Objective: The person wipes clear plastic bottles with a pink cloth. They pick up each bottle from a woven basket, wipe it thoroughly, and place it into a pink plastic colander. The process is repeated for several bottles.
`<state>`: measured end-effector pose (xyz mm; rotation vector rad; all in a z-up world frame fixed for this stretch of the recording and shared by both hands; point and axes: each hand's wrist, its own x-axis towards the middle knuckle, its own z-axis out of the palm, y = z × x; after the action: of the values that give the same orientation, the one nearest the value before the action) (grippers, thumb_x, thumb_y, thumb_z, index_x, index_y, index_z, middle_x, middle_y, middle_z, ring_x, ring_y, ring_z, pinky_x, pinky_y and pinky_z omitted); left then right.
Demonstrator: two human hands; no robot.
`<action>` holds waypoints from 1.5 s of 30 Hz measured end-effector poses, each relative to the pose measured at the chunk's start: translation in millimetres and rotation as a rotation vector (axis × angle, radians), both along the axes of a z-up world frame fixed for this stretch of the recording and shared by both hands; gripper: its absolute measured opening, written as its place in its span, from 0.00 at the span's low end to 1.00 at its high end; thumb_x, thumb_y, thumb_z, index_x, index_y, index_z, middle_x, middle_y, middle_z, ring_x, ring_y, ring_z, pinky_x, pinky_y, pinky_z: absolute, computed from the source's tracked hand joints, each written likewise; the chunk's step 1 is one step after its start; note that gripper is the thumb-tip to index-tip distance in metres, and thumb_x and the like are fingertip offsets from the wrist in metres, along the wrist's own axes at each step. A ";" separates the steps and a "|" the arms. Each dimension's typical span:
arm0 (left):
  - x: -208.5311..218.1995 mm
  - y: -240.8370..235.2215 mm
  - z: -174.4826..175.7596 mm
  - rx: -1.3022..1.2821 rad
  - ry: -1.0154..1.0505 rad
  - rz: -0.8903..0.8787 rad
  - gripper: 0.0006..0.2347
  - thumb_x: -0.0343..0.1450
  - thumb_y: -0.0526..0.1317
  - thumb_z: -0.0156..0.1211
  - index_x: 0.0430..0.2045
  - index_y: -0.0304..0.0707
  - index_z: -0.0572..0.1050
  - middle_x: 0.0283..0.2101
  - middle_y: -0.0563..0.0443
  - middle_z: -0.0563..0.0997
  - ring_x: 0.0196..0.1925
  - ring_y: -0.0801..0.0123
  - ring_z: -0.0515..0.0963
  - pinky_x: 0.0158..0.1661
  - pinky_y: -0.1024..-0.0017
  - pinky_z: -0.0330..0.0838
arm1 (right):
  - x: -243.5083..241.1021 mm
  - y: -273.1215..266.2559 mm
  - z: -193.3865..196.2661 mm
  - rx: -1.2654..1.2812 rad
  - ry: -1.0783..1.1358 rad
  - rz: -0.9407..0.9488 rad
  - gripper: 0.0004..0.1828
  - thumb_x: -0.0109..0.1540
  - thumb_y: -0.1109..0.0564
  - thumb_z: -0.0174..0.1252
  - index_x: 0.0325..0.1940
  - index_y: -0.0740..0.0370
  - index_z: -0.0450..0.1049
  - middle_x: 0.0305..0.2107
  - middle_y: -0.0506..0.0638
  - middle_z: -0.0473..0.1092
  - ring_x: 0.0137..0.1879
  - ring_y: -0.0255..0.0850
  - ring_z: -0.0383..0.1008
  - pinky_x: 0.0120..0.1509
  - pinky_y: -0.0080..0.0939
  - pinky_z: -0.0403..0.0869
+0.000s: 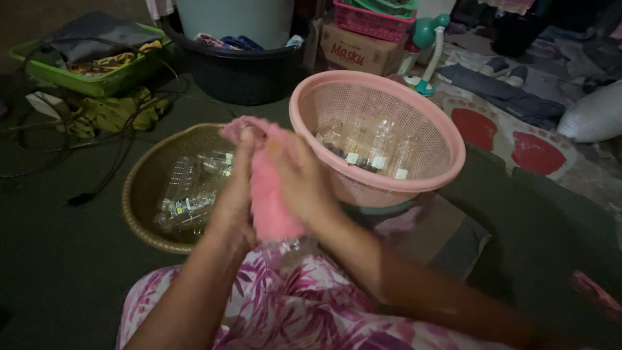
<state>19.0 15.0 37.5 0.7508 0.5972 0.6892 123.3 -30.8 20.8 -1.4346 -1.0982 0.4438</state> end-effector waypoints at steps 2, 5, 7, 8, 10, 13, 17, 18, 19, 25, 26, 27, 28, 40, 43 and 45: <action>-1.4 7.6 -1.0 0.033 -0.045 0.019 0.35 0.62 0.69 0.50 0.51 0.39 0.72 0.45 0.42 0.83 0.47 0.58 0.85 0.48 0.56 0.81 | -9.7 -18.3 -11.3 0.060 -0.347 -0.004 0.32 0.68 0.53 0.53 0.74 0.67 0.58 0.67 0.64 0.60 0.68 0.52 0.68 0.66 0.46 0.72; -4.6 19.2 -7.3 0.077 -0.026 0.063 0.31 0.68 0.69 0.47 0.45 0.39 0.76 0.45 0.40 0.82 0.46 0.57 0.83 0.49 0.56 0.80 | -23.5 -45.5 -22.3 0.151 -0.538 -0.003 0.35 0.67 0.51 0.60 0.73 0.72 0.58 0.67 0.67 0.61 0.71 0.57 0.67 0.72 0.50 0.68; -4.8 29.1 -12.2 -0.059 0.000 0.055 0.29 0.68 0.68 0.45 0.43 0.43 0.78 0.44 0.44 0.84 0.46 0.59 0.84 0.49 0.59 0.80 | -28.1 -49.4 -20.2 0.101 -0.444 -0.009 0.36 0.65 0.49 0.62 0.72 0.70 0.60 0.65 0.66 0.64 0.70 0.54 0.70 0.71 0.47 0.70; -4.9 32.6 -15.6 -0.042 -0.021 0.050 0.29 0.68 0.68 0.46 0.43 0.44 0.78 0.44 0.43 0.83 0.47 0.57 0.83 0.51 0.57 0.79 | -29.3 -49.9 -17.3 0.074 -0.398 -0.011 0.37 0.64 0.48 0.63 0.71 0.69 0.61 0.64 0.65 0.65 0.69 0.52 0.71 0.71 0.45 0.71; -1.6 39.3 -24.2 -0.006 -0.074 0.044 0.29 0.67 0.69 0.48 0.44 0.45 0.77 0.44 0.43 0.82 0.49 0.53 0.82 0.53 0.52 0.77 | -26.4 -45.9 -9.9 -0.032 -0.356 -0.025 0.39 0.62 0.47 0.64 0.71 0.68 0.60 0.63 0.65 0.66 0.70 0.51 0.70 0.70 0.45 0.69; 6.9 51.7 -34.0 0.016 0.111 0.060 0.35 0.66 0.75 0.44 0.48 0.44 0.78 0.40 0.44 0.79 0.51 0.51 0.78 0.54 0.43 0.67 | -20.3 -39.8 -2.7 -0.104 -0.254 -0.011 0.39 0.63 0.47 0.63 0.72 0.68 0.59 0.64 0.63 0.66 0.71 0.48 0.67 0.70 0.43 0.67; 23.2 52.6 -36.1 -0.004 0.167 0.012 0.36 0.66 0.77 0.45 0.60 0.57 0.74 0.51 0.48 0.75 0.59 0.51 0.67 0.55 0.36 0.60 | -14.4 -39.4 -3.6 -0.012 -0.151 -0.074 0.37 0.63 0.50 0.58 0.75 0.63 0.58 0.65 0.56 0.65 0.69 0.40 0.66 0.67 0.39 0.68; 26.9 50.3 -34.5 0.045 0.161 -0.001 0.35 0.67 0.76 0.47 0.61 0.58 0.70 0.49 0.47 0.74 0.57 0.51 0.69 0.54 0.39 0.65 | -12.4 -39.9 -4.9 0.032 -0.083 -0.078 0.34 0.65 0.51 0.56 0.73 0.63 0.61 0.65 0.55 0.66 0.68 0.39 0.67 0.68 0.37 0.67; 29.4 47.5 -32.4 0.096 0.157 -0.014 0.34 0.67 0.74 0.49 0.63 0.59 0.66 0.47 0.47 0.73 0.55 0.51 0.70 0.53 0.43 0.70 | -9.5 -39.3 -5.5 0.076 -0.014 -0.081 0.30 0.66 0.52 0.55 0.72 0.64 0.64 0.64 0.54 0.68 0.67 0.37 0.67 0.68 0.36 0.66; 32.9 32.1 -13.5 0.255 0.200 0.050 0.27 0.64 0.66 0.64 0.35 0.37 0.78 0.21 0.57 0.69 0.20 0.71 0.65 0.20 0.69 0.57 | 7.6 -25.2 4.1 0.161 0.077 -0.209 0.23 0.71 0.51 0.51 0.67 0.65 0.71 0.55 0.52 0.74 0.59 0.35 0.72 0.64 0.33 0.70; 28.2 34.5 -10.9 0.262 0.212 0.036 0.28 0.65 0.67 0.62 0.31 0.36 0.74 0.19 0.57 0.66 0.18 0.71 0.63 0.18 0.69 0.55 | 5.7 -23.1 5.1 0.144 0.064 -0.227 0.24 0.71 0.50 0.51 0.67 0.65 0.72 0.55 0.51 0.74 0.59 0.34 0.72 0.64 0.33 0.70; 24.0 37.7 -9.2 0.269 0.223 0.018 0.30 0.66 0.68 0.60 0.28 0.34 0.69 0.17 0.57 0.63 0.15 0.71 0.61 0.16 0.69 0.52 | 2.9 -23.4 4.7 0.117 0.113 -0.225 0.24 0.69 0.50 0.52 0.67 0.63 0.70 0.56 0.52 0.73 0.59 0.36 0.71 0.63 0.34 0.70; 22.5 40.1 -7.2 0.276 0.234 0.000 0.31 0.67 0.69 0.58 0.25 0.32 0.64 0.16 0.57 0.60 0.13 0.71 0.59 0.14 0.70 0.50 | -0.8 -24.1 3.5 0.091 0.163 -0.223 0.26 0.68 0.49 0.53 0.68 0.62 0.69 0.56 0.52 0.72 0.60 0.38 0.71 0.63 0.36 0.70; 71.8 -18.1 -0.5 0.177 0.068 -0.158 0.37 0.62 0.67 0.51 0.66 0.52 0.63 0.67 0.42 0.70 0.67 0.56 0.72 0.59 0.53 0.68 | 56.0 -58.5 15.3 0.159 -0.081 -0.147 0.27 0.70 0.49 0.53 0.70 0.64 0.65 0.62 0.55 0.68 0.69 0.43 0.67 0.72 0.41 0.64; 86.1 -28.7 1.1 0.083 -0.013 -0.184 0.35 0.60 0.65 0.50 0.65 0.61 0.58 0.63 0.41 0.72 0.63 0.53 0.75 0.59 0.52 0.70 | 68.7 -72.6 19.8 0.120 0.250 -0.061 0.28 0.68 0.48 0.53 0.70 0.62 0.65 0.59 0.51 0.70 0.63 0.38 0.69 0.67 0.38 0.67; 92.6 -29.4 -0.4 0.087 -0.012 -0.162 0.37 0.63 0.69 0.47 0.66 0.53 0.62 0.63 0.40 0.74 0.62 0.53 0.75 0.58 0.53 0.69 | 68.9 -83.5 17.1 0.101 0.240 -0.063 0.29 0.67 0.49 0.54 0.70 0.62 0.65 0.58 0.51 0.71 0.62 0.37 0.70 0.66 0.37 0.69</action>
<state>111.6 -14.4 37.1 0.8651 0.4920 0.5725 192.2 -114.3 38.0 -1.2868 -0.8683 0.4949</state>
